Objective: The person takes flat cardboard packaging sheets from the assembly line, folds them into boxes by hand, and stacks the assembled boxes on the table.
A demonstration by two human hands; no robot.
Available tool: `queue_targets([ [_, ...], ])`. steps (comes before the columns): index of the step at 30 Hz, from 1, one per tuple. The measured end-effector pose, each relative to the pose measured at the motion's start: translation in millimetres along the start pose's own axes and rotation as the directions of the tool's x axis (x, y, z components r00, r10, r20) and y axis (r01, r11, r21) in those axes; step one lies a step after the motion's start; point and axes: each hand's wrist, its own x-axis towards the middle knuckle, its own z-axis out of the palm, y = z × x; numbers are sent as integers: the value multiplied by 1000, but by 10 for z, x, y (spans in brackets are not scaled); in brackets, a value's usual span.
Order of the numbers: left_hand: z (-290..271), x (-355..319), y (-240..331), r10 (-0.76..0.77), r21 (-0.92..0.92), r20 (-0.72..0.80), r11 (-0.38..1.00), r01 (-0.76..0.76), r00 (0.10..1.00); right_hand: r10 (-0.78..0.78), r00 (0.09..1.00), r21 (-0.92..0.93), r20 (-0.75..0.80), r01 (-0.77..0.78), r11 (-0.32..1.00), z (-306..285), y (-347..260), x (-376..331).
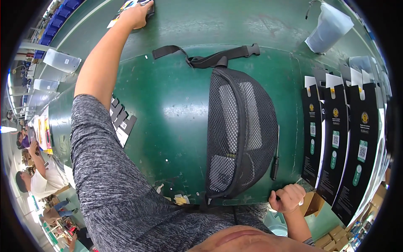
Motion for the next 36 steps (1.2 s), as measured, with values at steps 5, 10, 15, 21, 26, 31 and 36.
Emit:
queue_targets([
  [5,31,35,160,-500,662,-4,648,377,866,-31,999,-4,-37,31,1000,106,77,80],
  [10,-1297,-42,887,-319,665,-27,702,255,947,14,996,-11,-85,-15,1000,11,-27,-11],
  [15,-2024,-1022,2611,-297,648,-18,724,238,955,23,997,-50,-80,-27,998,67,17,-42],
  [21,-1331,-2434,4693,-566,637,198,695,334,800,14,985,-13,-170,-17,1000,101,-110,-12],
  [26,-1311,-2430,4868,-688,-234,316,611,756,654,107,976,13,-192,-106,994,60,-138,-69],
  [31,-947,-2358,4078,-677,401,-106,641,654,728,87,971,20,-221,-85,996,68,-154,-34],
  [36,-1014,-2137,3751,-728,393,331,684,614,600,120,966,12,-229,-120,993,88,-143,-55],
])
